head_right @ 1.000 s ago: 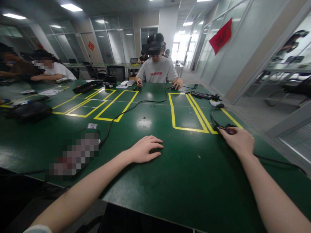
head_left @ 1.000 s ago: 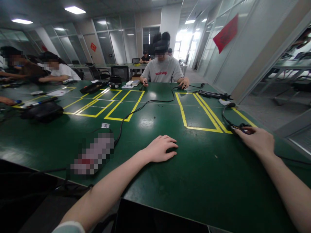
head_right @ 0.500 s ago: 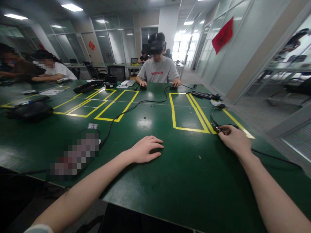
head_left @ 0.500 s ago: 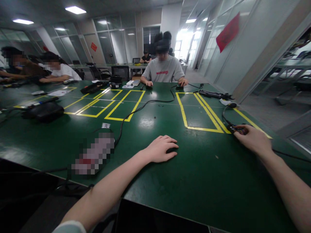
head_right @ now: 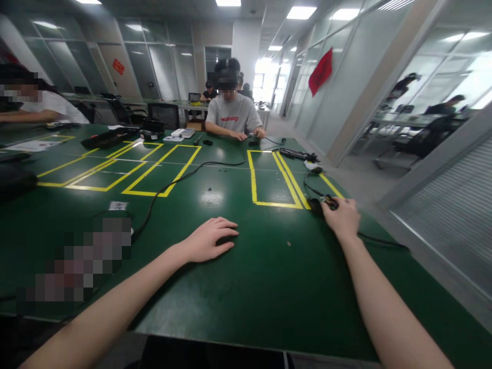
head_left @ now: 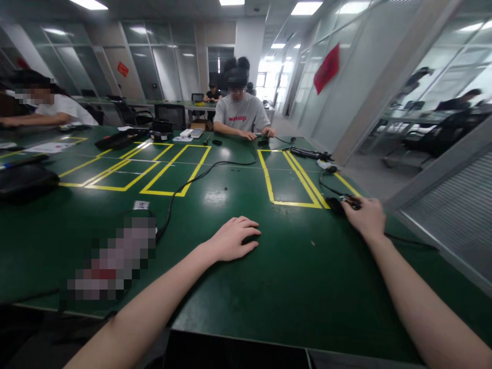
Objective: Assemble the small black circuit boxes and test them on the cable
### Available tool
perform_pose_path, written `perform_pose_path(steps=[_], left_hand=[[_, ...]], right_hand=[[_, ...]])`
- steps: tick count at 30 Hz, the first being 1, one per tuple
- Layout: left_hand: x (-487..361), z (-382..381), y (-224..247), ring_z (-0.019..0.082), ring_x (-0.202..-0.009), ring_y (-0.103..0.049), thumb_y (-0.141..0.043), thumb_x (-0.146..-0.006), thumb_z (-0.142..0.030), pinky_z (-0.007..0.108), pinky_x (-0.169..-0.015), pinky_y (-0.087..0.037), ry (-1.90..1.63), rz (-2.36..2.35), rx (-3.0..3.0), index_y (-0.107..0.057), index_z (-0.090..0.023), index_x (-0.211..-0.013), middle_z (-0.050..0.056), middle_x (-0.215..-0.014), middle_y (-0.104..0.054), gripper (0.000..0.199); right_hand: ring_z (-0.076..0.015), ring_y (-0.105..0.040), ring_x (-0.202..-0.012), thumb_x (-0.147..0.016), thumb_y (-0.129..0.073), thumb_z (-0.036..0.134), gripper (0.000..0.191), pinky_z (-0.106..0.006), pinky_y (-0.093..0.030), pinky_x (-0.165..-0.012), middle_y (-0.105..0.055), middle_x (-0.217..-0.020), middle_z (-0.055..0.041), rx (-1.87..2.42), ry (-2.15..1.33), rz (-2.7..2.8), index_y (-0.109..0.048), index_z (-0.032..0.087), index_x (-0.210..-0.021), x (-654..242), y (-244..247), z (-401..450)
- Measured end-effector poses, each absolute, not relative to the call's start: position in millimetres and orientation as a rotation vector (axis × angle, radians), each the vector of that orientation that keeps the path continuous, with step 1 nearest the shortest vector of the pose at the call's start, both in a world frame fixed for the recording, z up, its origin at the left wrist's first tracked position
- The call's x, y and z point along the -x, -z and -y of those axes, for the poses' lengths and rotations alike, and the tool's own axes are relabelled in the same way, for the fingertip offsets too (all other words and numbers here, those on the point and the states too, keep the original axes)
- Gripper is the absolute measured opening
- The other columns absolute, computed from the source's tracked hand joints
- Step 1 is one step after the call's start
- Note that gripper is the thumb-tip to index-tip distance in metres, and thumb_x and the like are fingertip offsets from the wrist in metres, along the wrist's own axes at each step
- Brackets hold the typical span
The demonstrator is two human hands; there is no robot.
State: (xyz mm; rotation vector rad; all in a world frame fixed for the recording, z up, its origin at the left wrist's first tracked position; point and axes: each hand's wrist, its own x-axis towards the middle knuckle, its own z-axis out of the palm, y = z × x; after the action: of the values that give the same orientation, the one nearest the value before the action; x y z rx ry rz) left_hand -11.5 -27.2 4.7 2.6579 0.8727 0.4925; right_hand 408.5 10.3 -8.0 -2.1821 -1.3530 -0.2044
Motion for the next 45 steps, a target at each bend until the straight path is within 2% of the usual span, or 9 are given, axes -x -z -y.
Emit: perform_pose_path(steps=[4, 12, 20, 24, 26, 30, 34, 38, 45], left_hand=[[15, 25, -4, 0.026, -0.128, -0.059, -0.062, -0.098, -0.029, 0.047, -0.111, -0.046, -0.491, -0.868, -2.678, -0.071, -0.023, -0.122, 0.008, -0.137, -0.067, 0.026], [17, 24, -5, 0.027, -0.129, -0.059, -0.061, -0.098, -0.030, 0.047, -0.111, -0.046, -0.478, -0.863, -2.692, -0.071, -0.022, -0.122, 0.009, -0.137, -0.067, 0.026], [14, 26, -6, 0.029, -0.132, -0.056, -0.070, -0.090, -0.038, 0.048, -0.112, -0.046, -0.806, -0.830, -2.613, -0.058, -0.024, -0.138, 0.012, -0.144, -0.061, 0.051], [14, 29, -12, 0.026, -0.101, -0.066, -0.079, -0.080, -0.047, 0.039, -0.091, -0.054, -0.720, -0.709, -2.588, -0.068, -0.020, -0.113, 0.009, -0.107, -0.071, 0.044], [15, 29, -13, 0.025, -0.094, -0.067, -0.081, -0.078, -0.047, 0.036, -0.086, -0.054, -0.666, -0.740, -2.584, -0.068, -0.019, -0.113, 0.007, -0.101, -0.071, 0.047], [16, 27, -13, 0.028, -0.108, -0.066, -0.084, -0.075, -0.051, 0.039, -0.094, -0.052, -0.613, -0.781, -2.630, -0.064, -0.020, -0.128, 0.010, -0.115, -0.070, 0.065], [17, 24, -11, 0.032, -0.125, -0.060, -0.084, -0.075, -0.057, 0.045, -0.108, -0.046, -0.587, -0.759, -2.687, -0.070, -0.020, -0.116, 0.012, -0.125, -0.070, 0.057], [18, 23, -10, 0.033, -0.130, -0.056, -0.085, -0.072, -0.059, 0.048, -0.112, -0.043, -0.623, -0.729, -2.668, -0.069, -0.021, -0.121, 0.012, -0.131, -0.068, 0.064], [19, 23, -10, 0.022, -0.101, -0.064, -0.071, -0.085, -0.025, 0.033, -0.092, -0.053, -0.657, -0.779, -2.639, -0.073, -0.020, -0.099, 0.006, -0.107, -0.067, 0.015]], right_hand=[[-0.0344, -0.068, -0.111, -0.085, -0.062, 0.038, 0.043, -0.043, -0.054, -0.088, -0.072, -0.121, -0.0158, 2.276, 0.117, 1.359, -0.070, 0.018, -0.123, -395, 7, -11], [-0.0334, -0.070, -0.110, -0.085, -0.066, 0.038, 0.043, -0.043, -0.057, -0.089, -0.075, -0.121, -0.0133, 2.161, 0.021, 1.562, -0.070, 0.020, -0.124, -375, 10, -13], [-0.0270, -0.070, -0.106, -0.088, -0.070, 0.030, 0.041, -0.041, -0.056, -0.094, -0.073, -0.118, -0.0102, 1.166, -0.392, 2.283, -0.068, 0.022, -0.128, -261, 11, 25], [-0.0240, -0.070, -0.101, -0.091, -0.068, 0.027, 0.033, -0.035, -0.056, -0.088, -0.071, -0.113, -0.0104, 0.823, -0.580, 2.422, -0.070, 0.021, -0.123, -222, 1, 53], [-0.0236, -0.070, -0.099, -0.091, -0.068, 0.026, 0.031, -0.035, -0.056, -0.087, -0.072, -0.112, -0.0106, 0.793, -0.585, 2.380, -0.070, 0.020, -0.121, -219, -1, 57], [-0.0212, -0.071, -0.092, -0.089, -0.072, 0.026, 0.029, -0.032, -0.057, -0.083, -0.074, -0.105, -0.0084, 0.862, -0.594, 2.242, -0.070, 0.019, -0.117, -227, 0, 53], [-0.0213, -0.072, -0.090, -0.087, -0.074, 0.027, 0.029, -0.032, -0.057, -0.080, -0.076, -0.102, -0.0072, 0.898, -0.623, 2.274, -0.070, 0.020, -0.115, -227, 5, 52], [-0.0243, -0.070, -0.103, -0.089, -0.073, 0.028, 0.025, -0.038, -0.056, -0.091, -0.073, -0.112, -0.0097, 0.844, -0.515, 2.325, -0.070, 0.022, -0.113, -223, 9, 51], [-0.0288, -0.060, -0.113, -0.080, -0.077, 0.022, 0.039, -0.047, -0.051, -0.098, -0.064, -0.120, -0.0120, 0.812, -0.385, 2.345, -0.062, 0.022, -0.116, -221, 3, 52]])
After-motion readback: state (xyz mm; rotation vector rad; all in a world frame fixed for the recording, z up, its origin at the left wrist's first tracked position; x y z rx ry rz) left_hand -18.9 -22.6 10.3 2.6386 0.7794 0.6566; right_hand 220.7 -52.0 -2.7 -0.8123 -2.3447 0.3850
